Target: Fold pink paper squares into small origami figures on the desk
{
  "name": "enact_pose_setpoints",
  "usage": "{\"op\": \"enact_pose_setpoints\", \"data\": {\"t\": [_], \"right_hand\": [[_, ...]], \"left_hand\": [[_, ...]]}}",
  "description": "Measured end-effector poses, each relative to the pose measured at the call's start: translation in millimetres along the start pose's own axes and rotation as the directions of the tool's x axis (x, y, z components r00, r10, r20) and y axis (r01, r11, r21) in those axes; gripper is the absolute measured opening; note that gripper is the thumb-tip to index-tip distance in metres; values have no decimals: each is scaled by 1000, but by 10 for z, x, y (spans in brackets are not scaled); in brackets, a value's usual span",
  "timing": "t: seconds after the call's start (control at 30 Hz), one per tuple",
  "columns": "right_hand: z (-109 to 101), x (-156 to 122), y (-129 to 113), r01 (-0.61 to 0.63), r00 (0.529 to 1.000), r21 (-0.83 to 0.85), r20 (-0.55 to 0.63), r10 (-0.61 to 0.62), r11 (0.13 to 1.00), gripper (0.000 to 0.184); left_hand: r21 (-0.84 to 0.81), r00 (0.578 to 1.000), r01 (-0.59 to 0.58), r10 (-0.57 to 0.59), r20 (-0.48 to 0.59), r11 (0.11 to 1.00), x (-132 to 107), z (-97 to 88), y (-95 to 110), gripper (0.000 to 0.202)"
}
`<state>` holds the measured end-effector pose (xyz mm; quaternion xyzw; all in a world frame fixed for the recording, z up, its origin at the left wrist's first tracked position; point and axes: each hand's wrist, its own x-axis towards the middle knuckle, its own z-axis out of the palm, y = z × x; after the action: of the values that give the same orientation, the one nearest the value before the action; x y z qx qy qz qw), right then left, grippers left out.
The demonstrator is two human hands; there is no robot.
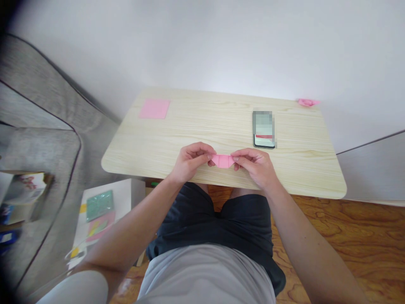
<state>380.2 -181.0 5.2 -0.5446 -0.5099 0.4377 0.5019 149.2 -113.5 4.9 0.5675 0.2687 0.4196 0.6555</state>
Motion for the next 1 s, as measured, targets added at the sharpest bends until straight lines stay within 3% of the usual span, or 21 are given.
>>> {"op": "enact_pose_setpoints", "data": {"t": [0.23,0.6,0.83,1.0], "right_hand": [[-17,-8,-20,10,1000,-29,18,-10,1000,10],[-51,-24,-22,8,999,-90,31,-6,996,14],[-18,-10,19,-3,1000,-16,9,4,1000,21],[31,-13,30,19,1000,12,-25,-19,1000,36]], "left_hand": [[38,999,-40,41,-33,998,0,11,-20,10],[177,994,-56,72,-82,983,-1,58,0,8],[228,995,-71,84,-50,971,-23,33,8,8],[382,985,-129,162,-55,915,-30,40,-40,10]]}}
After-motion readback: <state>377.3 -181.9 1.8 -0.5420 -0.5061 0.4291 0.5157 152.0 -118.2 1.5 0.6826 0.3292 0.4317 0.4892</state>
